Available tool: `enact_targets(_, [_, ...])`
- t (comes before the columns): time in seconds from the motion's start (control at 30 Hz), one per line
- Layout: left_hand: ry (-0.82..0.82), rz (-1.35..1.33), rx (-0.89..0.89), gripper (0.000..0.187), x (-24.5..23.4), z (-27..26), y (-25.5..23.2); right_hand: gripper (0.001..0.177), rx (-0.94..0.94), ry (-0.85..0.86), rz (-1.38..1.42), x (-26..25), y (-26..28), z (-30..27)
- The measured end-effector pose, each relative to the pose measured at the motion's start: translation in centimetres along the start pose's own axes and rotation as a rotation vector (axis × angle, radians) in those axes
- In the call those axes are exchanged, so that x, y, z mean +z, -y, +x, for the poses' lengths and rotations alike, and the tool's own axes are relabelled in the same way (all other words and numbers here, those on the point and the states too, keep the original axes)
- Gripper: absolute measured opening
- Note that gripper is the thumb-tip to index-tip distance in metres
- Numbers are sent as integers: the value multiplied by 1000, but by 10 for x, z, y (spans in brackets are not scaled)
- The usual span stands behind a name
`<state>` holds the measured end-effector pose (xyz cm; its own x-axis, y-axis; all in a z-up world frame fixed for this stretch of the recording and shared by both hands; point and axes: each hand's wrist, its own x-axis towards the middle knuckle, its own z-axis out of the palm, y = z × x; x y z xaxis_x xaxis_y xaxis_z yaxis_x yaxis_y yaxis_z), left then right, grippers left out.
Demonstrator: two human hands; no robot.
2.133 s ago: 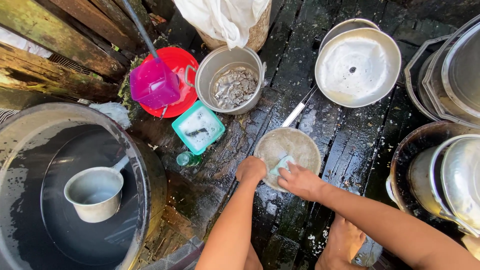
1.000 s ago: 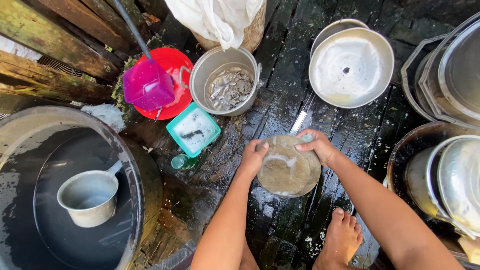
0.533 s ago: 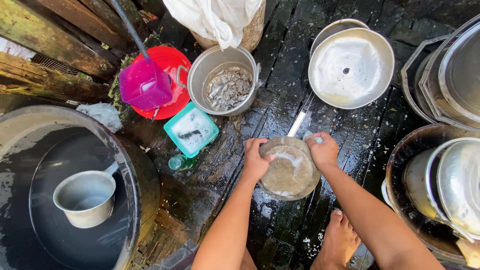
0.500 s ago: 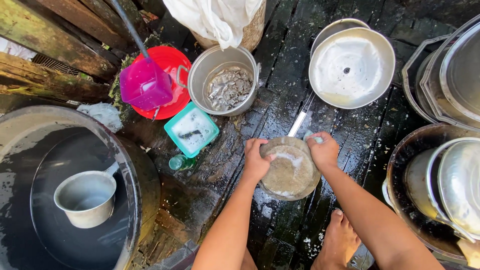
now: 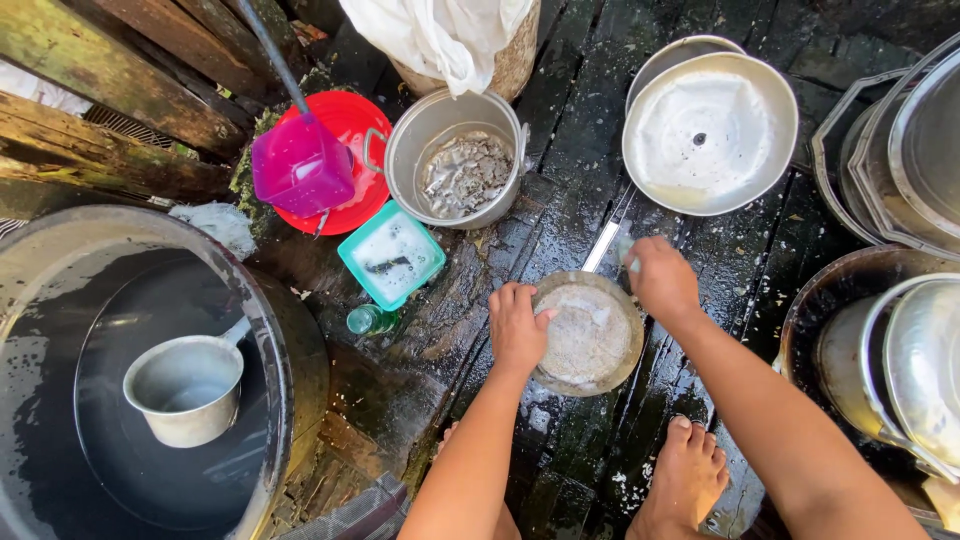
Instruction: Washing various kitchen utensils and pots in buckets of water on a wooden platform.
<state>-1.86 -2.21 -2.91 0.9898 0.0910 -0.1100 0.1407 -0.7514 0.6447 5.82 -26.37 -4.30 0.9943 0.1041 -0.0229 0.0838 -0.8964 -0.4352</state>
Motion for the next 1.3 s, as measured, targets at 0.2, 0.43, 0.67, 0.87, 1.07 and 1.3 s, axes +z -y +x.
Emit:
enact_targets(0.2, [52, 133, 186, 41, -12, -21, 18, 20, -72, -134, 231, -33, 32, 39])
enact_targets(0.43, [103, 219, 272, 49, -27, -46, -1, 40, -83, 334, 546, -13, 165, 41])
enact_targets(0.67, [298, 262, 262, 55, 15, -55, 29, 61, -451, 610, 522, 33, 291, 24])
enact_targets(0.87, [198, -104, 201, 63, -1, -54, 17, 44, -554, 420, 347, 85, 320, 56])
enact_targets(1.07, [236, -772, -91, 65, -6, -44, 14, 35, -472, 455, -15, 173, 304, 97])
enact_targets(1.3, [147, -391, 101, 67, -22, -32, 13, 28, -420, 510, -59, 144, 322, 99])
